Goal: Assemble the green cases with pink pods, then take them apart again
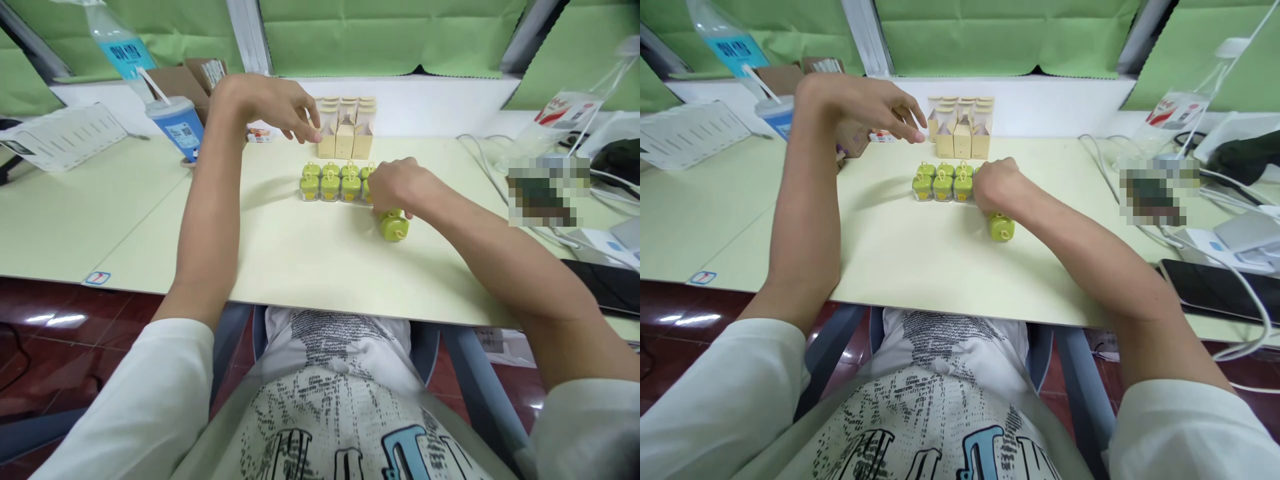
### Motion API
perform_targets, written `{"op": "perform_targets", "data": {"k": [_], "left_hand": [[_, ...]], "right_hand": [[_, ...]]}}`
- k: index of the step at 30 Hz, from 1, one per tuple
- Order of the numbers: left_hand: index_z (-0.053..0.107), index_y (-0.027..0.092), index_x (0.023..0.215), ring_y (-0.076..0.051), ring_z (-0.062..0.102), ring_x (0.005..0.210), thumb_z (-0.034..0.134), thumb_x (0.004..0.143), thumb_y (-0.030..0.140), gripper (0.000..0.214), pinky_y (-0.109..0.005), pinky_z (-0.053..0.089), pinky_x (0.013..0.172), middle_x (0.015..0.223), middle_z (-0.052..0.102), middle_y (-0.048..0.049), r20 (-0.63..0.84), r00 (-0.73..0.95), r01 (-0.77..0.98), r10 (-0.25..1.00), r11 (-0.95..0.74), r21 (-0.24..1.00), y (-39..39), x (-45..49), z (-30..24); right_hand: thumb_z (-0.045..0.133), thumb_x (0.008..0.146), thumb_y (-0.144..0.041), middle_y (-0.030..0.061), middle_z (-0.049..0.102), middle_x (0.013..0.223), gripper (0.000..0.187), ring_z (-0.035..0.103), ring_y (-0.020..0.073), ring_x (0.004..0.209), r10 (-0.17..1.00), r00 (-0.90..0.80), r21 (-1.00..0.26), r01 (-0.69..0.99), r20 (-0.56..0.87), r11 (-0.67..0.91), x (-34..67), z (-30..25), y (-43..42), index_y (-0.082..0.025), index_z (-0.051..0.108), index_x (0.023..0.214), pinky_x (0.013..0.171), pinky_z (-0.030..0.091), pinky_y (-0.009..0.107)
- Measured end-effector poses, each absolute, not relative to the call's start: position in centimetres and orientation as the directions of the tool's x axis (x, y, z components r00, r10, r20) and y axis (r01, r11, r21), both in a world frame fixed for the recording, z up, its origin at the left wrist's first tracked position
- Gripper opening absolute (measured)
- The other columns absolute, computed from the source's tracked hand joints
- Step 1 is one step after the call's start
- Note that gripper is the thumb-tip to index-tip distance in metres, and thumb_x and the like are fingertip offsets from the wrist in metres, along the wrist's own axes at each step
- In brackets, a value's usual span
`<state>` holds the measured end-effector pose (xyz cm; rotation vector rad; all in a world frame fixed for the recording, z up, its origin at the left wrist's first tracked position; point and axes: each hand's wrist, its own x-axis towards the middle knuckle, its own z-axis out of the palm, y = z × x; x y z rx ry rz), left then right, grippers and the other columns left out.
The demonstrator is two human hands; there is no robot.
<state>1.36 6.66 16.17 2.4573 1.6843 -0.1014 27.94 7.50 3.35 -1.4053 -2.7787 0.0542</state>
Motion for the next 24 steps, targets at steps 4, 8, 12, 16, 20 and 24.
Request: {"op": "perform_targets", "data": {"k": [4,8,12,16,20,24], "left_hand": [[0.066,0.027,0.153,-0.024,0.075,0.113,0.069,0.102,0.069,0.066,-0.048,0.059,0.112,0.13,0.083,-0.009,-0.165,0.345,0.939,0.924,-0.337,0.071,6.4,1.6,16.4],[0.066,0.029,0.154,-0.024,0.075,0.111,0.069,0.101,0.072,0.068,-0.05,0.059,0.112,0.128,0.083,-0.007,-0.165,0.34,0.941,0.926,-0.334,0.06,6.6,1.4,16.4],[0.067,0.026,0.153,-0.027,0.077,0.114,0.071,0.1,0.07,0.069,-0.053,0.059,0.113,0.13,0.084,-0.0097,-0.167,0.361,0.932,0.918,-0.352,0.083,7.2,1.3,16.1],[0.067,0.023,0.152,-0.029,0.078,0.117,0.071,0.1,0.069,0.07,-0.056,0.057,0.115,0.132,0.084,-0.0129,-0.2,0.384,0.923,0.901,-0.369,0.111,7.7,1.6,15.6],[0.067,0.021,0.15,-0.031,0.078,0.122,0.072,0.096,0.069,0.072,-0.059,0.056,0.117,0.134,0.084,-0.0147,-0.234,0.358,0.932,0.904,-0.332,0.144,7.8,1.9,15.1],[0.067,0.018,0.148,-0.035,0.075,0.13,0.082,0.081,0.078,0.091,-0.053,0.057,0.116,0.147,0.079,-0.0172,-0.287,0.334,0.935,0.898,-0.276,0.224,7.8,2.2,14.4]], "right_hand": [[0.102,0.063,-0.066,0.0149,0.074,0.079,0.052,0.078,0.0515,0.105,0.875,-0.475,0.172,0.858,-0.089,0.484,27.2,3.9,6.0,-0.029,0.081,0.093,0.093,0.059,0.066],[0.1,0.065,-0.063,0.0158,0.079,0.09,0.051,0.077,0.0511,0.106,0.875,-0.48,0.16,0.861,-0.064,0.483,27.5,5.9,5.6,-0.028,0.081,0.097,0.093,0.057,0.066],[0.09,0.073,-0.078,0.0157,0.081,0.097,0.063,0.071,0.0567,0.12,0.851,-0.509,0.032,0.86,0.129,0.509,29.5,9.1,6.1,-0.033,0.081,0.117,0.096,0.056,0.068],[0.089,0.079,-0.067,0.0122,0.084,0.099,0.052,0.077,0.0464,0.109,0.943,-0.31,-0.122,0.938,0.126,0.324,31.1,12.1,5.2,-0.034,0.079,0.119,0.087,0.062,0.059],[0.087,0.083,-0.059,0.0114,0.084,0.09,0.046,0.082,0.033,0.09,0.988,-0.153,-0.211,0.965,0.018,0.154,31.7,11.9,6.2,-0.024,0.081,0.112,0.088,0.066,0.052],[0.08,0.076,-0.087,0.0084,0.081,0.076,0.072,0.081,0.0381,0.09,0.98,-0.19,-0.174,0.969,-0.062,0.177,32.6,9.5,9.4,-0.032,0.083,0.122,0.094,0.066,0.06]]}}
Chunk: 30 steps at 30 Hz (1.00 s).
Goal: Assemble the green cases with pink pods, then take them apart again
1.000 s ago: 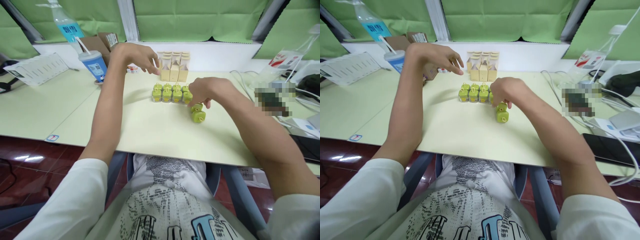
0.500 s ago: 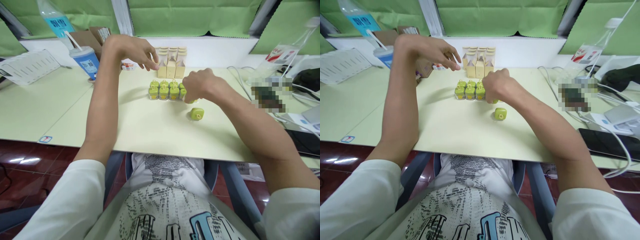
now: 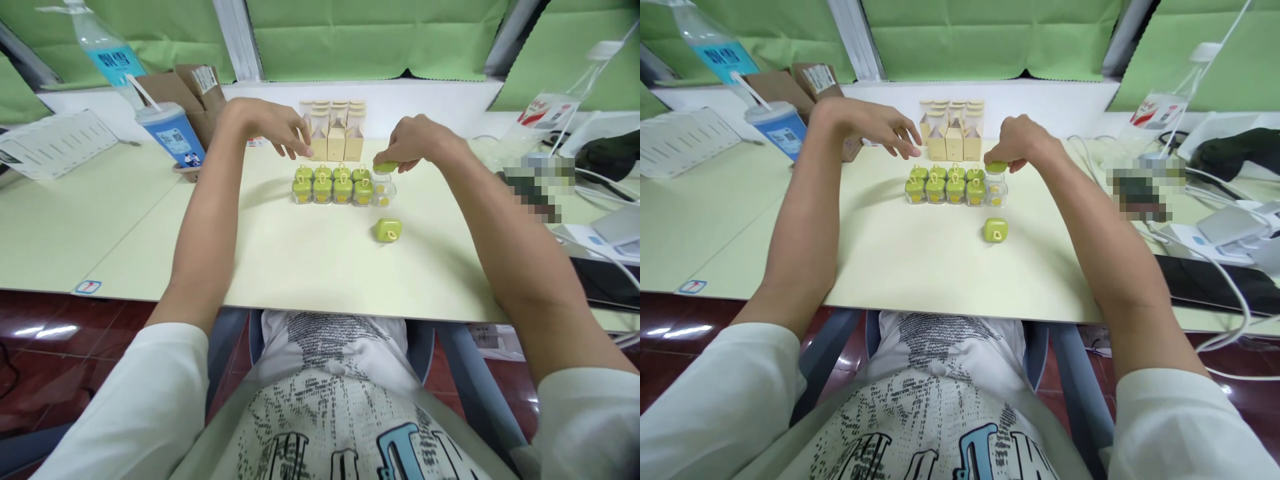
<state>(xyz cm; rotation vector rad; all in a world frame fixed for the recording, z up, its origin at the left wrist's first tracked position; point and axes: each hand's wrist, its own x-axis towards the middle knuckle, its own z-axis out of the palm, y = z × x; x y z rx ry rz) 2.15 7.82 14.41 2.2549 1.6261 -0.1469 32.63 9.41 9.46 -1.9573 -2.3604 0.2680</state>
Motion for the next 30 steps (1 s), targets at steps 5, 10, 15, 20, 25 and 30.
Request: {"op": "perform_targets", "data": {"k": [5,10,15,20,25,30], "left_hand": [[0.054,0.011,0.163,-0.037,0.072,0.137,0.098,0.048,0.086,0.144,-0.052,0.06,0.116,0.164,0.066,-0.0248,-0.402,0.335,0.922,0.852,-0.209,0.326,8.6,2.0,12.9],[0.038,0.022,0.177,-0.031,0.078,0.126,0.095,0.045,0.095,0.161,-0.053,0.061,0.116,0.167,0.067,-0.0172,-0.487,0.345,0.918,0.802,-0.18,0.354,9.5,1.7,11.8],[0.03,0.025,0.181,-0.032,0.077,0.13,0.095,0.05,0.094,0.162,-0.05,0.06,0.115,0.168,0.066,-0.0145,-0.512,0.327,0.927,0.794,-0.165,0.338,10.3,1.4,11.4],[0.037,0.018,0.177,-0.026,0.08,0.121,0.096,0.048,0.093,0.16,-0.047,0.061,0.114,0.157,0.075,-0.0146,-0.484,0.343,0.923,0.805,-0.192,0.334,10.6,1.3,11.4],[0.043,0.013,0.172,-0.027,0.078,0.123,0.098,0.048,0.087,0.155,-0.049,0.062,0.114,0.16,0.072,-0.0186,-0.46,0.368,0.912,0.808,-0.218,0.347,10.2,1.6,11.5],[0.044,0.013,0.171,-0.026,0.076,0.123,0.096,0.048,0.092,0.155,-0.048,0.063,0.113,0.166,0.067,-0.0203,-0.463,0.374,0.912,0.804,-0.226,0.344,10.1,1.6,11.5]], "right_hand": [[0.079,0.071,-0.09,0.0031,0.076,0.065,0.064,0.082,0.042,0.083,0.969,-0.24,-0.197,0.954,-0.059,0.225,33.3,7.8,11.3,-0.041,0.086,0.112,0.087,0.068,0.067],[0.082,0.074,-0.086,0.0073,0.078,0.068,0.065,0.081,0.0377,0.087,0.981,-0.179,-0.193,0.968,-0.076,0.161,33.1,7.7,11.1,-0.032,0.085,0.11,0.096,0.065,0.06],[0.063,0.077,-0.105,0.0099,0.078,0.068,0.087,0.076,0.0413,0.097,0.967,-0.231,-0.148,0.965,-0.107,0.215,33.1,7.7,11.1,-0.03,0.082,0.118,0.101,0.057,0.066],[0.072,0.084,-0.093,0.007,0.07,0.061,0.067,0.074,0.0352,0.087,0.977,-0.202,-0.131,0.973,-0.074,0.191,32.4,7.9,10.4,-0.03,0.077,0.104,0.096,0.056,0.059],[0.074,0.092,-0.081,0.0043,0.065,0.055,0.058,0.073,0.0297,0.079,0.978,-0.199,-0.104,0.976,-0.066,0.192,32.1,7.4,10.6,-0.023,0.073,0.103,0.091,0.057,0.053],[0.067,0.095,-0.085,0.0056,0.068,0.059,0.062,0.073,0.0298,0.082,0.965,-0.236,-0.111,0.968,-0.112,0.224,32.6,7.0,11.2,-0.024,0.074,0.106,0.092,0.058,0.054]]}}
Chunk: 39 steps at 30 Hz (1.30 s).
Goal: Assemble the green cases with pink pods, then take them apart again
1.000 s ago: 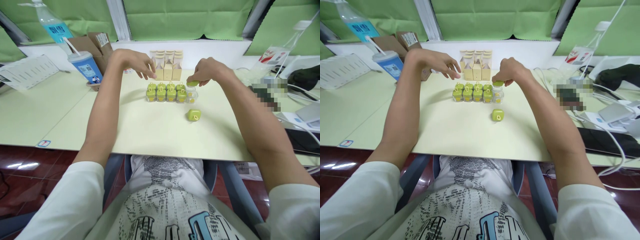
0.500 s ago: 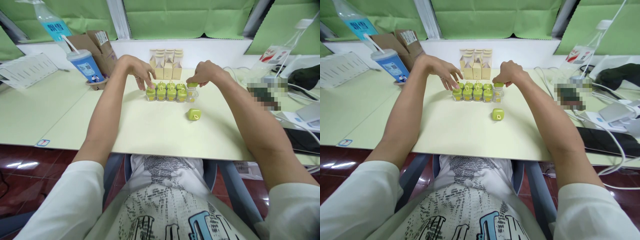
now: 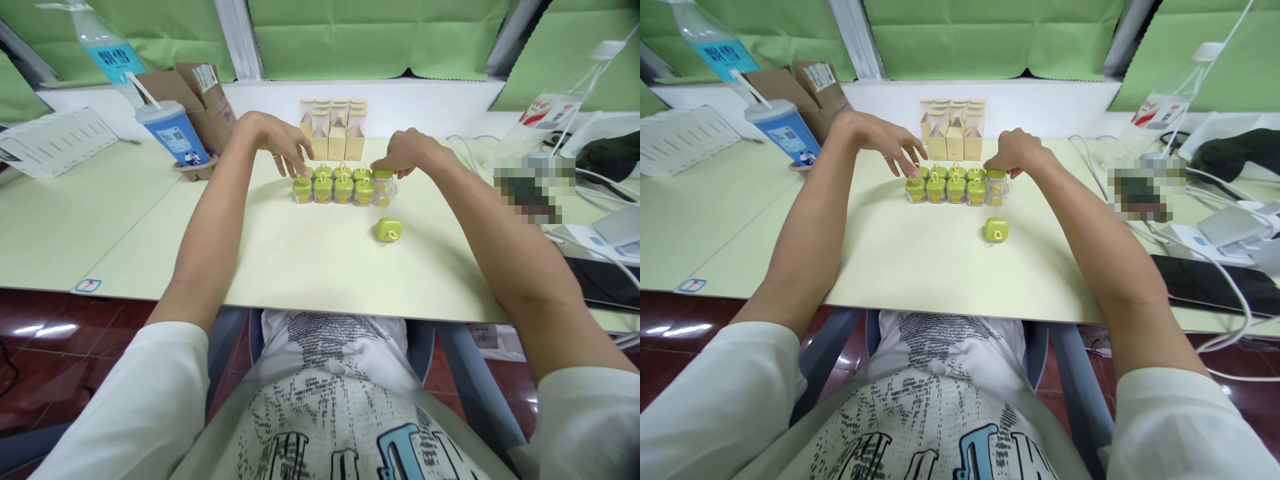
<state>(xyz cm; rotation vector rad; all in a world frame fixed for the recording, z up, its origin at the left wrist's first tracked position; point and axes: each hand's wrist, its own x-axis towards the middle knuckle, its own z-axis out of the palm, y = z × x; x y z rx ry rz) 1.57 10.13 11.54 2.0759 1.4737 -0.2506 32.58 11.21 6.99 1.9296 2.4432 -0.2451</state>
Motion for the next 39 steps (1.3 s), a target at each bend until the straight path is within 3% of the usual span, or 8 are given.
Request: {"op": "perform_targets", "data": {"k": [3,6,13,18,22,27,33,39], "left_hand": [[0.044,0.016,0.172,-0.025,0.077,0.122,0.094,0.048,0.095,0.155,-0.048,0.062,0.113,0.167,0.066,-0.0181,-0.46,0.376,0.912,0.804,-0.232,0.339,10.2,1.5,11.5],[0.04,0.018,0.176,-0.028,0.076,0.128,0.094,0.056,0.09,0.15,-0.048,0.06,0.116,0.168,0.065,-0.0182,-0.466,0.379,0.912,0.8,-0.237,0.336,10.5,1.5,11.4],[0.021,0.029,0.186,-0.045,0.053,0.164,0.079,0.084,0.075,0.126,-0.048,0.048,0.127,0.172,0.061,-0.0151,-0.543,0.375,0.922,0.751,-0.246,0.298,12.1,1.2,11.0],[0.021,0.027,0.185,-0.041,0.06,0.157,0.08,0.085,0.071,0.124,-0.043,0.051,0.122,0.171,0.061,-0.0181,-0.532,0.365,0.926,0.765,-0.239,0.292,11.7,1.3,11.2],[0.023,0.029,0.185,-0.042,0.064,0.152,0.08,0.084,0.071,0.123,-0.044,0.054,0.119,0.17,0.062,-0.0178,-0.521,0.358,0.929,0.775,-0.239,0.283,11.5,1.4,11.2],[0.022,0.032,0.185,-0.044,0.056,0.161,0.077,0.082,0.077,0.125,-0.048,0.05,0.125,0.172,0.061,-0.0151,-0.54,0.359,0.931,0.762,-0.254,0.261,11.9,1.2,11.1],[0.022,0.03,0.185,-0.045,0.058,0.159,0.078,0.081,0.078,0.128,-0.049,0.05,0.125,0.171,0.061,-0.0159,-0.534,0.364,0.929,0.764,-0.256,0.267,11.9,1.2,11.1],[0.022,0.03,0.185,-0.045,0.053,0.164,0.077,0.08,0.08,0.129,-0.05,0.048,0.128,0.17,0.063,-0.0154,-0.54,0.366,0.929,0.758,-0.265,0.257,12.1,1.1,11.0]], "right_hand": [[0.076,0.093,-0.077,0.008,0.072,0.063,0.059,0.077,0.0308,0.082,0.976,-0.19,-0.149,0.974,-0.109,0.173,32.4,7.1,10.9,-0.019,0.078,0.109,0.092,0.061,0.052],[0.08,0.089,-0.073,0.007,0.073,0.064,0.053,0.08,0.0348,0.079,0.985,-0.163,-0.189,0.97,-0.055,0.15,32.1,7.3,10.6,-0.024,0.081,0.109,0.087,0.065,0.054],[0.087,0.086,-0.05,0.0075,0.073,0.069,0.03,0.082,0.0357,0.073,0.997,-0.056,-0.245,0.969,-0.061,0.04,31.6,7.2,10.1,-0.024,0.079,0.101,0.073,0.068,0.048],[0.083,0.093,-0.046,0.0078,0.072,0.07,0.025,0.082,0.0331,0.071,0.995,-0.069,-0.25,0.967,-0.066,0.051,31.4,7.3,9.7,-0.022,0.078,0.099,0.071,0.066,0.043],[0.084,0.093,-0.053,0.0105,0.075,0.073,0.037,0.084,0.0346,0.078,0.995,-0.072,-0.263,0.963,-0.068,0.052,31.7,7.3,10.0,-0.018,0.078,0.104,0.076,0.067,0.043],[0.088,0.087,-0.06,0.0089,0.08,0.078,0.036,0.086,0.0379,0.089,0.988,-0.107,-0.281,0.957,-0.107,0.073,32.0,7.3,10.7,-0.027,0.08,0.099,0.082,0.07,0.048],[0.092,0.089,-0.051,0.0078,0.08,0.079,0.027,0.087,0.036,0.095,0.986,-0.109,-0.22,0.972,-0.125,0.079,32.0,6.9,11.1,-0.027,0.078,0.091,0.091,0.07,0.046],[0.084,0.098,-0.062,0.0108,0.082,0.084,0.045,0.086,0.0332,0.088,0.979,-0.159,-0.196,0.972,-0.126,0.133,32.1,6.5,11.5,-0.018,0.081,0.106,0.097,0.068,0.049]]}}
